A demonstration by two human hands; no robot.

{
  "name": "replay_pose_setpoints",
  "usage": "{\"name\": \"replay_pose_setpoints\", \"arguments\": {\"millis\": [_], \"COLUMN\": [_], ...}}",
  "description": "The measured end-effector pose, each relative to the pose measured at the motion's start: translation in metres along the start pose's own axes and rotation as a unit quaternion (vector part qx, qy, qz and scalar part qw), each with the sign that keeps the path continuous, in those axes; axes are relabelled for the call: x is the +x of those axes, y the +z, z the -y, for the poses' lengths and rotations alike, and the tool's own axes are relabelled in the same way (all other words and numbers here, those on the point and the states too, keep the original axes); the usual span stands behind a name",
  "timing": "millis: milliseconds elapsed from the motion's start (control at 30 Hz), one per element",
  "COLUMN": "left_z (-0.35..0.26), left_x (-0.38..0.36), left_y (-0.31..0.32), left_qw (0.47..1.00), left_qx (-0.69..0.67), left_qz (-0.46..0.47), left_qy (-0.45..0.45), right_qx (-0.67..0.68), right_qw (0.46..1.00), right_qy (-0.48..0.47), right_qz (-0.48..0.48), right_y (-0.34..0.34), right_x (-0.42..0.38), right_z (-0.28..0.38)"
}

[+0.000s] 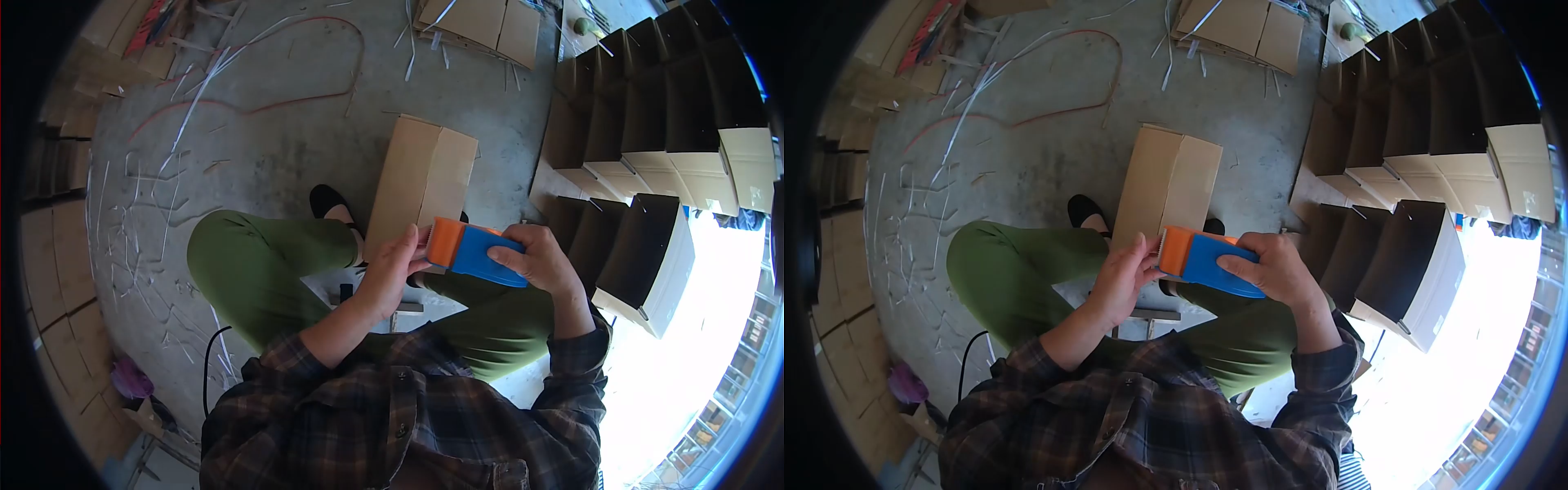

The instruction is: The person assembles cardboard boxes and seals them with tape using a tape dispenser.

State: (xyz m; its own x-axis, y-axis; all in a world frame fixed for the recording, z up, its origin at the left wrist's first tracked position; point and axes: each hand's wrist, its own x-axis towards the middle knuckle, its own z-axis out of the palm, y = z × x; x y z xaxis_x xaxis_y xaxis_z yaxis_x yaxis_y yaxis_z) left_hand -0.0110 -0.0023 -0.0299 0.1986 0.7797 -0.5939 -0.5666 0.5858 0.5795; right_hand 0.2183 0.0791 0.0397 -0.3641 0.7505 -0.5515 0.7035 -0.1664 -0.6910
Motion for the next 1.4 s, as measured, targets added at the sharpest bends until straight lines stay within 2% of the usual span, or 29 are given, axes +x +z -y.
{"name": "replay_pose_setpoints", "arguments": {"millis": [133, 200, 233, 300, 433, 500, 533, 600, 667, 700, 767, 800, 833, 900, 933, 1000, 1033, 1100, 1233, 1300, 1400], "left_z": [-0.007, -0.007, -0.007, -0.008, 0.01, 0.017, 0.017, 0.015, 0.0, -0.008, -0.015, -0.008, -0.009, -0.008, -0.007, -0.006, -0.005, -0.004, -0.006, 0.005, 0.012], "left_x": [-0.013, -0.004, -0.003, -0.003, 0.01, 0.016, 0.017, 0.019, 0.029, 0.028, 0.02, 0.018, 0.015, 0.01, 0.008, 0.007, 0.008, 0.009, 0.01, 0.017, 0.021], "left_y": [-0.007, -0.025, -0.025, -0.023, -0.024, -0.026, -0.028, -0.036, -0.089, -0.1, -0.112, -0.109, -0.097, -0.067, -0.056, -0.041, -0.036, -0.027, -0.019, -0.023, -0.029], "left_qw": [0.998, 0.979, 0.979, 0.986, 0.993, 0.991, 0.99, 0.968, 0.945, 0.944, 0.947, 0.96, 0.959, 0.984, 0.984, 0.993, 0.993, 0.991, 0.993, 0.994, 0.993], "left_qx": [0.054, -0.195, -0.198, -0.156, -0.08, -0.012, -0.012, 0.078, 0.039, 0.038, -0.009, -0.013, -0.014, -0.039, -0.043, -0.09, -0.091, -0.114, -0.083, -0.085, -0.1], "left_qz": [-0.035, 0.021, 0.018, -0.016, -0.071, -0.134, -0.135, -0.22, -0.298, -0.3, -0.291, -0.251, -0.252, -0.151, -0.152, -0.071, -0.072, -0.03, -0.011, -0.058, -0.067], "left_qy": [0.029, -0.054, -0.052, -0.056, -0.053, 0.027, 0.025, 0.091, 0.131, 0.133, 0.138, 0.126, 0.128, 0.083, 0.082, -0.011, -0.009, -0.064, -0.085, -0.039, -0.016], "right_qx": [-0.03, 0.067, 0.066, 0.056, 0.064, -0.006, -0.005, 0.001, -0.032, -0.065, -0.042, -0.021, -0.022, 0.03, 0.027, 0.064, 0.063, 0.045, 0.042, 0.025, 0.036], "right_qw": [0.999, 0.996, 0.996, 0.998, 0.996, 0.999, 0.999, 0.999, 0.999, 0.998, 0.999, 1.0, 1.0, 0.999, 0.999, 0.997, 0.997, 0.998, 0.996, 0.998, 0.997], "right_qy": [-0.036, -0.064, -0.064, -0.012, -0.035, -0.012, -0.01, -0.022, -0.001, 0.018, 0.014, 0.006, 0.003, -0.016, -0.015, -0.036, -0.037, -0.03, -0.069, -0.024, -0.054], "right_qz": [-0.004, 0.02, 0.024, 0.034, 0.044, 0.036, 0.038, 0.026, 0.013, 0.0, -0.004, -0.011, -0.011, 0.009, 0.011, 0.017, 0.019, 0.032, 0.027, 0.049, 0.049], "right_y": [0.008, 0.011, 0.012, 0.012, 0.018, 0.021, 0.023, 0.026, 0.014, 0.008, 0.008, 0.008, 0.008, 0.006, 0.006, 0.006, 0.006, 0.005, 0.011, 0.009, 0.014], "right_x": [-0.001, 0.0, 0.001, 0.003, 0.008, 0.01, 0.01, 0.011, 0.008, 0.009, 0.013, 0.015, 0.016, 0.013, 0.012, 0.013, 0.015, 0.015, 0.018, 0.018, 0.022], "right_z": [0.006, 0.004, 0.004, 0.006, 0.005, 0.012, 0.013, 0.014, 0.007, 0.004, 0.0, -0.001, 0.003, 0.013, 0.014, 0.014, 0.015, 0.015, 0.014, 0.017, 0.01]}}
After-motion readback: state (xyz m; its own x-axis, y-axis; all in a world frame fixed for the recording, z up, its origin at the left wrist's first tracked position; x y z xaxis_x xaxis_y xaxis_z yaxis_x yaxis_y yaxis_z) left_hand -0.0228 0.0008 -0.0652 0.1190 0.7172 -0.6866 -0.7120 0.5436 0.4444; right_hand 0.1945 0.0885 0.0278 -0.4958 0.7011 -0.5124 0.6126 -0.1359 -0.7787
